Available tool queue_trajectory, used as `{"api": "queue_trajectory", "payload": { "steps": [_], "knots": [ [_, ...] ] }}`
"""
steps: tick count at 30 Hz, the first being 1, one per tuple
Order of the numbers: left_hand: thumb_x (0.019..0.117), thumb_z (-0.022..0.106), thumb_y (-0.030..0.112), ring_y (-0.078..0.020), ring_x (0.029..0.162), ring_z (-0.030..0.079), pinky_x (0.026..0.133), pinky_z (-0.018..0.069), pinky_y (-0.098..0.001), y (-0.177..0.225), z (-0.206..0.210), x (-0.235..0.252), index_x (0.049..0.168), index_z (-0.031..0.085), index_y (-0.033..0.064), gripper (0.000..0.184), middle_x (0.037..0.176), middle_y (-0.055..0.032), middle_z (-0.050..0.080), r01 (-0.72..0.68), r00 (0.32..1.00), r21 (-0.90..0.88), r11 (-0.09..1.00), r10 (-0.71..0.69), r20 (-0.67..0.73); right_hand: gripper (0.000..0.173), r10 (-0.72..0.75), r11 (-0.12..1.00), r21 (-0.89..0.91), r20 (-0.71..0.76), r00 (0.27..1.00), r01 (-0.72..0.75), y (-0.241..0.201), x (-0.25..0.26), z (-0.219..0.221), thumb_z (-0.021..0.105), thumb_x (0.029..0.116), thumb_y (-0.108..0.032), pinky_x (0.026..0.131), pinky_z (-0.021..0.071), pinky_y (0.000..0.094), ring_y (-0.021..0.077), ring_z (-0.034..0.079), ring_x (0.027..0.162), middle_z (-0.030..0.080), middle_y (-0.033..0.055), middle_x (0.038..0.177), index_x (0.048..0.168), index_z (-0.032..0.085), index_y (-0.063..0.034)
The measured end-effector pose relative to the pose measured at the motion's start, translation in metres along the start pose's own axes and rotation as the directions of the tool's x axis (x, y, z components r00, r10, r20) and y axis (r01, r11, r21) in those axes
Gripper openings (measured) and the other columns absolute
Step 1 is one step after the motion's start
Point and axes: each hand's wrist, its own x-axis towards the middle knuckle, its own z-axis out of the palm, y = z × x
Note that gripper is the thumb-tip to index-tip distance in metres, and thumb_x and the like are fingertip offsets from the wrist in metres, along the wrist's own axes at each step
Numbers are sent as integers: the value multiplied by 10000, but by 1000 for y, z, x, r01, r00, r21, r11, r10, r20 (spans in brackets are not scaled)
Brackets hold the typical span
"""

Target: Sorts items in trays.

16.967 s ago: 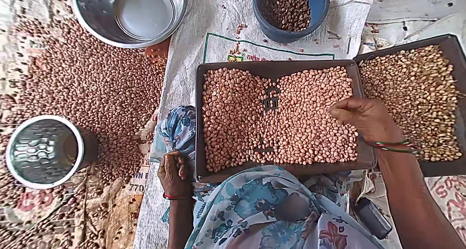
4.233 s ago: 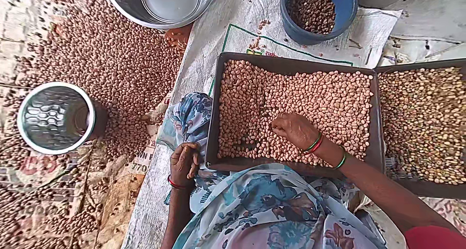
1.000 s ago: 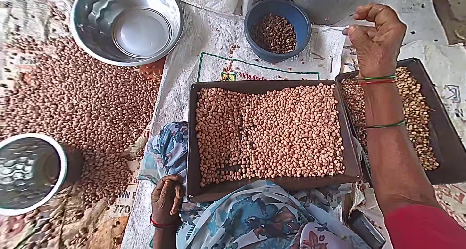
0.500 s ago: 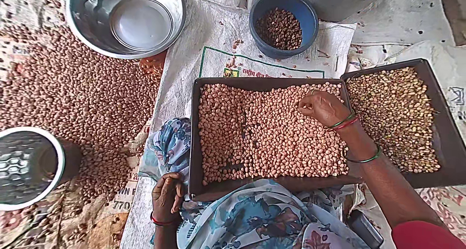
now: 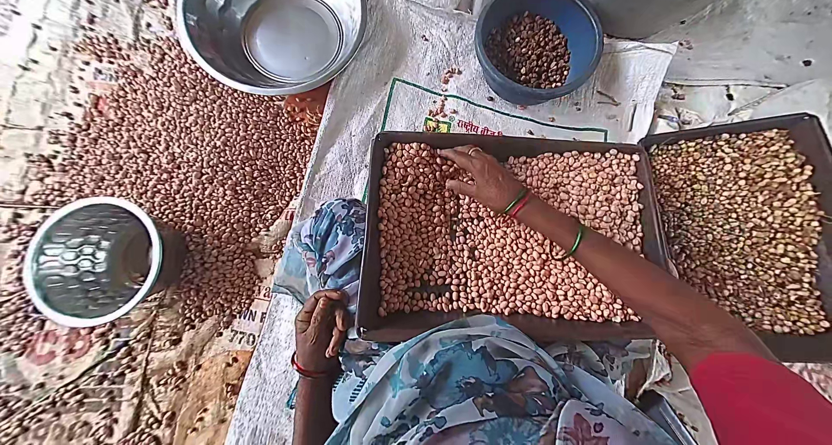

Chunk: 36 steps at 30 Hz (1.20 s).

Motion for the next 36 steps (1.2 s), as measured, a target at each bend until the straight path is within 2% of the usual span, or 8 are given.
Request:
{"api": "queue_trajectory", "payload": {
  "steps": [6,10,16,19,23,29,32,36],
  "knots": [
    [1052,535,312,88,427,513,386,408,-82,-1,-2,-1,1091,708,205,207,675,144,688,-4,999,1,1000,4,-36,314,-201,968,186,161,966,171,-54,-37,65,779,857,-273,873,437,630,428,642,1036,708,232,998,945,756,27],
    [1048,537,326,87,440,527,392,415,-82,-3,-4,0,1107,711,212,216,691,142,696,-4,1000,-23,1000,4,8,197,-56,984,-105,579,814,142,-52,-96,-5,778,875,-153,1000,330,677,426,565,1239,717,177,1119,1056,790,-76],
    [1047,539,325,90,450,530,401,422,-82,-3,-4,-1,1105,709,212,213,716,152,700,-5,1000,-43,999,5,-4,272,89,885,-459,-11,996,-84,-24,-133,-71,705,870,43,928,339,777,565,498,1294,645,278,1283,1116,776,-49],
    [1051,530,331,97,459,534,404,424,-76,-3,-2,-1,1112,708,230,213,741,163,707,-34,999,3,999,34,3,314,-65,984,-154,163,984,91,-48,-136,-15,721,875,-71,904,446,694,448,587,1273,657,204,1335,1180,773,-128],
    [1061,514,327,95,457,532,398,420,-80,-5,-1,-4,1106,696,237,208,729,171,704,-86,996,84,993,89,-24,407,-112,991,-17,448,887,133,-70,-110,36,633,974,-87,1006,326,741,455,384,1467,500,149,1555,1346,694,-241],
    [1070,501,296,98,452,527,394,418,-79,-5,1,-5,1090,682,232,193,717,186,693,-94,993,105,990,101,-68,188,197,915,-360,7,980,-182,-17,-96,-71,668,953,-22,928,450,657,490,639,1117,692,279,1152,1115,759,1],
    [1074,495,277,91,446,528,386,419,-85,-6,-2,-7,1096,685,207,203,712,175,695,-94,992,93,991,101,-76,67,160,926,-340,-40,986,-164,-13,-147,-96,694,938,-6,725,522,584,419,668,793,682,239,917,976,748,3],
    [1063,510,330,91,459,537,398,430,-83,-7,-2,-4,1106,684,241,200,729,186,691,-91,995,89,992,94,-30,125,105,954,-282,2,994,-100,-14,-191,-66,793,826,-44,685,555,524,365,701,768,718,199,886,940,776,6]
  ]
}}
